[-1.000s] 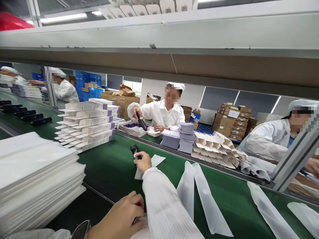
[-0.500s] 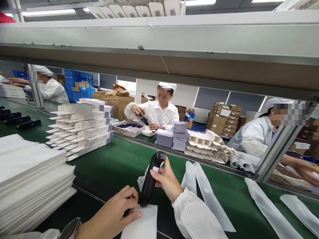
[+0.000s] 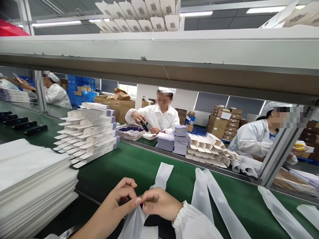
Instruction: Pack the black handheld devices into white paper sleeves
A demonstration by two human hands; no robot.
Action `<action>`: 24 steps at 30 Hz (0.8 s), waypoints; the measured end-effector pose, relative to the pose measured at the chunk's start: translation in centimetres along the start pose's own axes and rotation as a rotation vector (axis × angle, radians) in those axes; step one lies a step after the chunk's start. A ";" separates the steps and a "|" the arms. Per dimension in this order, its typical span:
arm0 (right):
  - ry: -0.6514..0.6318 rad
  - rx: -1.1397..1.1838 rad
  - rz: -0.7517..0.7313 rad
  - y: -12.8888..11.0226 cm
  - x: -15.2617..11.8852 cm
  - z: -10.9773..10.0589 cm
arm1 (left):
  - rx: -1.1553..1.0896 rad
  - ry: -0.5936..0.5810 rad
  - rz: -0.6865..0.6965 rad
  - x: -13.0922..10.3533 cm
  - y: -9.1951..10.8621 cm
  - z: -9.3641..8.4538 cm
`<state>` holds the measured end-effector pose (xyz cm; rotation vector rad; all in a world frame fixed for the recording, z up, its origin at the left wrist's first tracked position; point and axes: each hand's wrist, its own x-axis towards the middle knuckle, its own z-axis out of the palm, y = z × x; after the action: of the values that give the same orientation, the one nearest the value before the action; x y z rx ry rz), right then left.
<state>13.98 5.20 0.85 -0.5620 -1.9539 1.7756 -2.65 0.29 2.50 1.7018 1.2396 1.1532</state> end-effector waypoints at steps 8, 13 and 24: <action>0.238 -0.071 0.031 -1.4 0.9 0.1 | -0.199 0.106 -0.025 -0.1 -0.1 0.0; 1.013 -0.464 -0.087 -2.5 4.6 -5.5 | -0.084 0.104 -0.098 -0.4 -2.4 1.6; 1.216 -0.669 0.033 3.1 6.5 -9.3 | 0.380 -0.218 0.023 -2.2 -3.1 2.8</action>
<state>14.02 16.80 -1.22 -1.4417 -1.4921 0.4012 -1.30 -1.09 -1.79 2.0616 1.3637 0.7504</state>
